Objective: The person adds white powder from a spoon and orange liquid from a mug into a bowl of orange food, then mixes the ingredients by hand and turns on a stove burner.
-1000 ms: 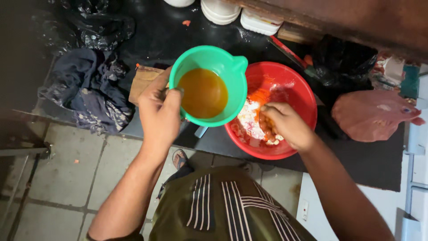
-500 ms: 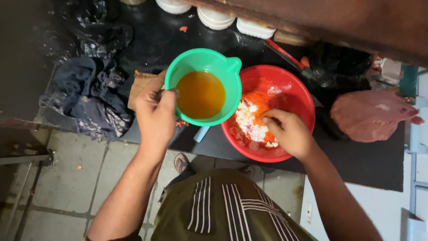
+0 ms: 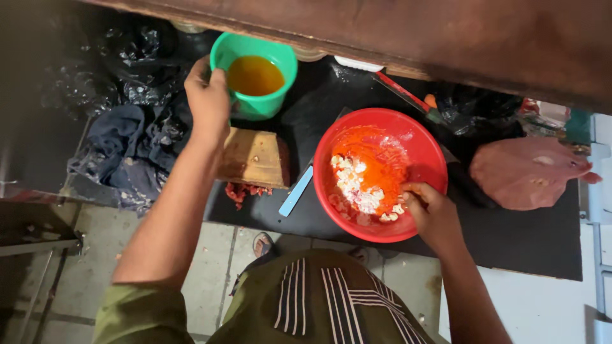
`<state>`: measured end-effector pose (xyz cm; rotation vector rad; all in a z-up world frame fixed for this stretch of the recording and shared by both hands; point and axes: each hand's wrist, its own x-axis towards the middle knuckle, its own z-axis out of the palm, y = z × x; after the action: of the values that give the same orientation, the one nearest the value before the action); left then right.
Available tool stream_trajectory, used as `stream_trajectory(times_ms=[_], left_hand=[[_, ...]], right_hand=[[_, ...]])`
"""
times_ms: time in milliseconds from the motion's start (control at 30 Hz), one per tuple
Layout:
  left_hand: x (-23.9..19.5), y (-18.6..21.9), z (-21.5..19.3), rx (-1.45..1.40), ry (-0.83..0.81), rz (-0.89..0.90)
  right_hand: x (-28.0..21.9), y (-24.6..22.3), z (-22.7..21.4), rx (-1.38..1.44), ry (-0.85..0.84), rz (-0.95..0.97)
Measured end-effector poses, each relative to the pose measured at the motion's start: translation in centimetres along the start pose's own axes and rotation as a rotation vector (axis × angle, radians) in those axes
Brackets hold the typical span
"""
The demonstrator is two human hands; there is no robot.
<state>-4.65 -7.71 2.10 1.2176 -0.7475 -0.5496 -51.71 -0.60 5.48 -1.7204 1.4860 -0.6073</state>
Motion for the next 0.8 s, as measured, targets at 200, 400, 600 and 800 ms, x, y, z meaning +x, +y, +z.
stream_trajectory(times_ms=[200,400,600,800], left_hand=[[2.5,-5.1,-1.1,0.105,-0.069,0.095],[-0.8,3.8,-0.6,1.139,-0.098,-0.080],[-17.8,7.9,5.7,0.801,-0.283,0.353],[-22.1,2.5,7.9,0.695,-0.392,-0.017]], right_hand=[[0.0,0.7,-0.6,-0.412,0.068,-0.095],[4.4,0.5,3.9,-0.334,-0.289,-0.289],[7.1,-0.5,10.3,-0.501,-0.308,-0.697],[5.1,2.7,6.7,-0.624,-0.334,-0.843]])
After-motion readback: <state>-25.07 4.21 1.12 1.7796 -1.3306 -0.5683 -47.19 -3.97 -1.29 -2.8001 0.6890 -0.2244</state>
